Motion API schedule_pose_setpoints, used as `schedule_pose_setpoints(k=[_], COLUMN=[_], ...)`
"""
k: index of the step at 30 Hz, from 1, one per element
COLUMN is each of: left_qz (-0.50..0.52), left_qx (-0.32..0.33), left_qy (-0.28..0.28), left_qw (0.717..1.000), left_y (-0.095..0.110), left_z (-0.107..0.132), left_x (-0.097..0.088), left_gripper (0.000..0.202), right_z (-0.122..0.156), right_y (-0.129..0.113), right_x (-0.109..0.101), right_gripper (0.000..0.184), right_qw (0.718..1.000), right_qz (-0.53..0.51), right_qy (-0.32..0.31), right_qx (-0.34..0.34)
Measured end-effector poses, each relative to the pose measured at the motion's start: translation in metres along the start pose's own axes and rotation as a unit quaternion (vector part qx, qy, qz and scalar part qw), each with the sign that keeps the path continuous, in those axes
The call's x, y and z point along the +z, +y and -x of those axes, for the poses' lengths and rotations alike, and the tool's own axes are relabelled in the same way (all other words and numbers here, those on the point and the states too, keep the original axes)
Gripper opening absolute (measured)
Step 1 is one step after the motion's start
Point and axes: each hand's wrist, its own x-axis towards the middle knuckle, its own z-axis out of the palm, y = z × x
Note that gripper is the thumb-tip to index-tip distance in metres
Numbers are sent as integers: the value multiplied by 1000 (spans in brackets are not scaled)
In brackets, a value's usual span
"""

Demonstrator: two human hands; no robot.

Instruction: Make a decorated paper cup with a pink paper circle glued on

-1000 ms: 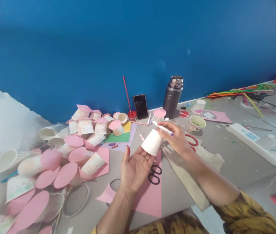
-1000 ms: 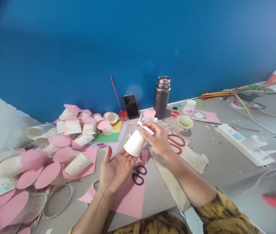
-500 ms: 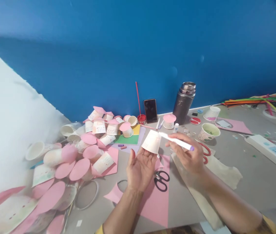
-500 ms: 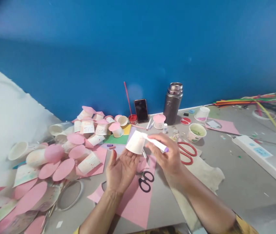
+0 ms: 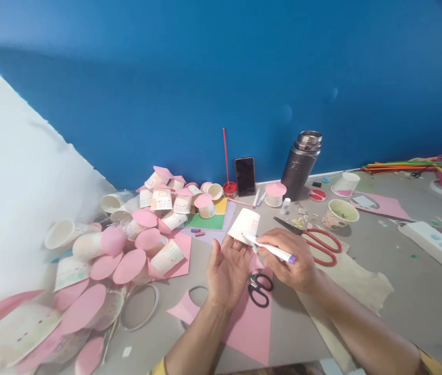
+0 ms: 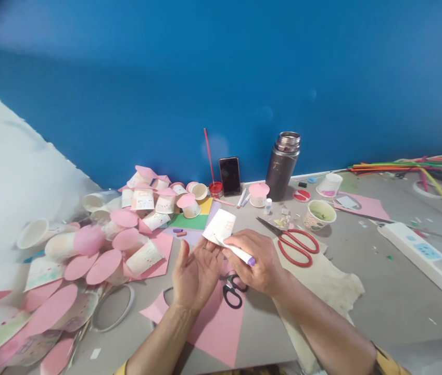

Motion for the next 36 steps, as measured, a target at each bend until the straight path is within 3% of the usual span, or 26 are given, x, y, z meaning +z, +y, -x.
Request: schedule_pose_setpoints(k=[20,36], left_qz=[66,110], left_qx=[-35,-57], left_qy=[54,44], left_qw=[996,991], left_y=[5,12], left_z=[-4,-8], left_x=[1,-4], left_gripper=[58,69], right_z=[-7,-7], right_y=[-6,-4], right_x=[-4,-6], right_gripper=[11,10], right_qw=[999,997], right_qz=[47,73], right_qy=[12,28], right_qx=[-1,10])
